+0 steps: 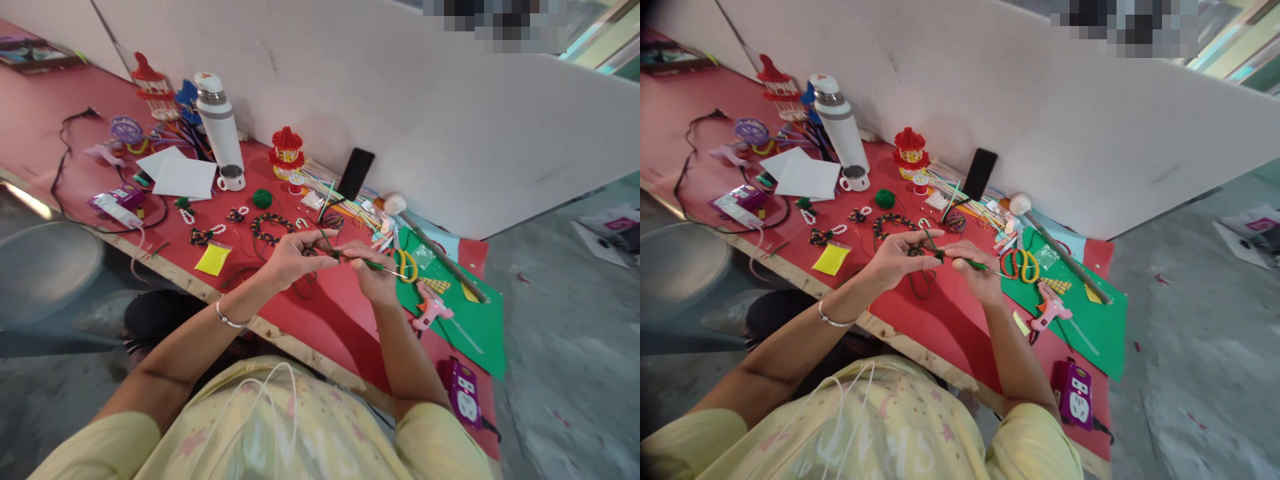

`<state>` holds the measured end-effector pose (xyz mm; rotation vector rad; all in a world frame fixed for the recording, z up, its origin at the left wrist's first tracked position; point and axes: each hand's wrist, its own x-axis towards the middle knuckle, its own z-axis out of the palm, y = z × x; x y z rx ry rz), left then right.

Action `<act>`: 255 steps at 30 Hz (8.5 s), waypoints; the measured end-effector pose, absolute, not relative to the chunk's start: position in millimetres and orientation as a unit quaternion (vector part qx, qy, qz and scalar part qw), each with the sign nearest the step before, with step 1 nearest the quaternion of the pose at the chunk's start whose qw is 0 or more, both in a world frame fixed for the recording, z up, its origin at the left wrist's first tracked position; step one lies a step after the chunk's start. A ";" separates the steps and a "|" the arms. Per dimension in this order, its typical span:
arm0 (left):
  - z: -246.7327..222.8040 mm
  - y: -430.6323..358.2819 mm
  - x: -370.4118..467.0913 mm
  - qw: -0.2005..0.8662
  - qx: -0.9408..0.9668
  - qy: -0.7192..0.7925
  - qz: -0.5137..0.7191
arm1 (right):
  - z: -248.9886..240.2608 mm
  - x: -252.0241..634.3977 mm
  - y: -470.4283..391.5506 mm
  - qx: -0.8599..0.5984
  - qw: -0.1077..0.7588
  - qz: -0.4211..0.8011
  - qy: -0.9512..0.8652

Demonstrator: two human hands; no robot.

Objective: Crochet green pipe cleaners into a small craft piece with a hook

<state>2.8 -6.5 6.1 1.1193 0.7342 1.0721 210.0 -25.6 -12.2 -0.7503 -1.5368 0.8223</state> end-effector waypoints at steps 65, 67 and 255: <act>43.2 1.0 -70.9 0.677 0.510 0.333 0.414 | 16.0 185.2 -20.3 -0.288 0.509 0.526 -0.618; 41.1 2.1 -71.1 0.667 0.517 0.337 0.417 | 21.3 185.0 -20.4 -0.297 0.496 0.517 -0.632; 38.0 -24.0 -38.7 0.726 0.390 0.298 0.482 | -18.2 146.0 -47.6 -0.312 0.657 0.255 -0.637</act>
